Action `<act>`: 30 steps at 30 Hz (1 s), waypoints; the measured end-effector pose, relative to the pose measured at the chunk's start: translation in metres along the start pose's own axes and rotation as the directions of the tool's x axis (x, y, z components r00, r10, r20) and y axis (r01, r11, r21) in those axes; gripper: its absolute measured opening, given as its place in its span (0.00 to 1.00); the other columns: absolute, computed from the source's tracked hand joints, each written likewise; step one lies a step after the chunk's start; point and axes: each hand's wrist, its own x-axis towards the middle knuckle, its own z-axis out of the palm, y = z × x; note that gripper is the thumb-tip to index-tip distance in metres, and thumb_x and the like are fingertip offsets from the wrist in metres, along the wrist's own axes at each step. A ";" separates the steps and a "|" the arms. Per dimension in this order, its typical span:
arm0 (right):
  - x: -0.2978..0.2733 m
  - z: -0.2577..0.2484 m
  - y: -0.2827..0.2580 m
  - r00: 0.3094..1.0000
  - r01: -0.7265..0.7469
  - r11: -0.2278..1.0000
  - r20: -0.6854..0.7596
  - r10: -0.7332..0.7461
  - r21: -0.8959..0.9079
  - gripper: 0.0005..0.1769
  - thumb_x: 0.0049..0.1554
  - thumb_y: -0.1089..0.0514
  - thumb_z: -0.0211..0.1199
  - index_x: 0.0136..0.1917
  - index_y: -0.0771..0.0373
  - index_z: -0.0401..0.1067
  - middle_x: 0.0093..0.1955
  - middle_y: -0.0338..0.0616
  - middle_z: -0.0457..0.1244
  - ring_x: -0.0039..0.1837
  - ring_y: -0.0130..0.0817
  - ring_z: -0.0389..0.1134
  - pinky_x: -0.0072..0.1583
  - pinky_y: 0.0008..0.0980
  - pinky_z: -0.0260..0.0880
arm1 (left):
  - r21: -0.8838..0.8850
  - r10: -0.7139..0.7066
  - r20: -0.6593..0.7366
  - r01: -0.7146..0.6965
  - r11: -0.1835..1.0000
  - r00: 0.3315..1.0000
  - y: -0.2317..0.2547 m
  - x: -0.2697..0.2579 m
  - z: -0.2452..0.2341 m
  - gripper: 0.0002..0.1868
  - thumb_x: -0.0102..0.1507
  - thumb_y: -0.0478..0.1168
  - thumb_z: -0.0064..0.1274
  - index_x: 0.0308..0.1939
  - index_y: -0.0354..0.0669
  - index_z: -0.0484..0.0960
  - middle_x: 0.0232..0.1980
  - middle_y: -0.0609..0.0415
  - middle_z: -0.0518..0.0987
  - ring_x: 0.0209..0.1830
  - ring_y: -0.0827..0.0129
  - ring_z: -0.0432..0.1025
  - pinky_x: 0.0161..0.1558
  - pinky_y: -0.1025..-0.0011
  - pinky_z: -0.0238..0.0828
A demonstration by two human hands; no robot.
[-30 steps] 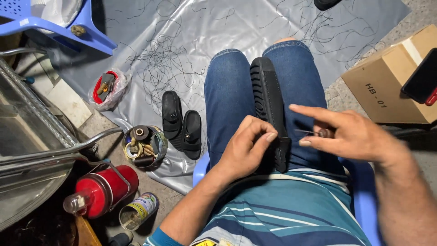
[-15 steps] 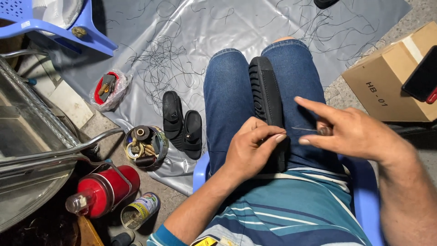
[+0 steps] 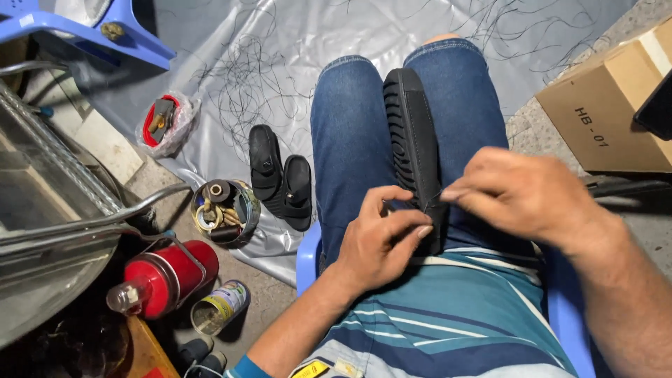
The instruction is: Hand-sewing a rubber sandal sole to repair it using a needle and thread.
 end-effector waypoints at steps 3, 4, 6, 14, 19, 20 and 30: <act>0.002 0.010 -0.003 0.942 -0.099 0.989 0.308 0.130 -0.113 0.14 0.48 0.40 0.54 0.47 0.38 0.71 0.40 0.26 0.61 0.42 0.31 0.66 0.41 0.41 0.67 | 0.050 0.024 0.002 -0.024 0.998 1.000 -0.004 -0.005 0.002 0.06 0.58 0.41 0.52 0.40 0.55 0.76 0.52 0.52 0.67 0.25 0.71 0.66 0.23 0.70 0.67; 0.005 0.006 -0.001 0.945 -0.101 0.989 0.301 0.130 -0.112 0.14 0.48 0.40 0.54 0.47 0.38 0.71 0.40 0.26 0.61 0.42 0.31 0.66 0.41 0.41 0.67 | 0.054 0.031 0.004 -0.031 0.998 1.000 -0.004 -0.003 -0.001 0.06 0.58 0.41 0.52 0.40 0.55 0.76 0.52 0.52 0.67 0.25 0.71 0.66 0.23 0.70 0.67; 0.010 -0.003 0.001 0.864 -0.289 0.957 0.437 0.248 0.029 0.11 0.47 0.45 0.56 0.39 0.44 0.77 0.37 0.23 0.67 0.41 0.22 0.67 0.47 0.25 0.64 | 0.054 0.047 0.008 -0.047 0.997 0.999 -0.002 -0.004 -0.005 0.06 0.58 0.42 0.52 0.40 0.55 0.76 0.54 0.52 0.67 0.24 0.72 0.65 0.23 0.70 0.66; -0.015 0.000 0.081 0.953 -0.182 0.049 0.164 0.255 0.982 0.02 0.51 0.57 0.58 0.37 0.52 0.70 0.29 0.28 0.54 0.27 0.16 0.47 0.30 0.17 0.44 | 0.113 0.139 0.074 -0.146 0.983 0.988 -0.005 -0.006 -0.011 0.09 0.58 0.38 0.51 0.42 0.55 0.76 0.56 0.52 0.68 0.29 0.66 0.69 0.23 0.68 0.67; -0.013 0.005 0.140 0.838 0.007 0.985 -0.538 0.090 0.175 0.18 0.62 0.78 0.50 0.65 0.83 0.62 0.62 0.69 0.58 0.63 0.58 0.59 0.60 0.49 0.58 | 0.082 -0.018 0.119 0.008 0.997 0.993 0.002 -0.001 -0.026 0.19 0.62 0.43 0.44 0.57 0.53 0.66 0.58 0.49 0.65 0.43 0.63 0.73 0.36 0.66 0.74; -0.008 -0.014 0.082 0.832 0.142 0.989 -0.537 -0.143 -0.043 0.19 0.58 0.74 0.53 0.62 0.83 0.65 0.60 0.69 0.60 0.62 0.58 0.59 0.62 0.48 0.59 | 0.122 -0.030 0.099 0.018 0.992 0.995 -0.002 -0.001 -0.024 0.21 0.62 0.43 0.42 0.60 0.51 0.61 0.57 0.49 0.66 0.45 0.58 0.72 0.34 0.61 0.73; -0.004 0.013 0.008 0.949 0.313 0.916 -0.129 -0.289 0.250 0.08 0.50 0.55 0.58 0.42 0.58 0.72 0.37 0.35 0.67 0.38 0.30 0.68 0.43 0.28 0.67 | -0.053 0.019 0.254 -0.006 0.999 0.967 -0.006 -0.003 -0.039 0.10 0.63 0.42 0.40 0.44 0.52 0.77 0.61 0.45 0.65 0.57 0.60 0.65 0.57 0.66 0.59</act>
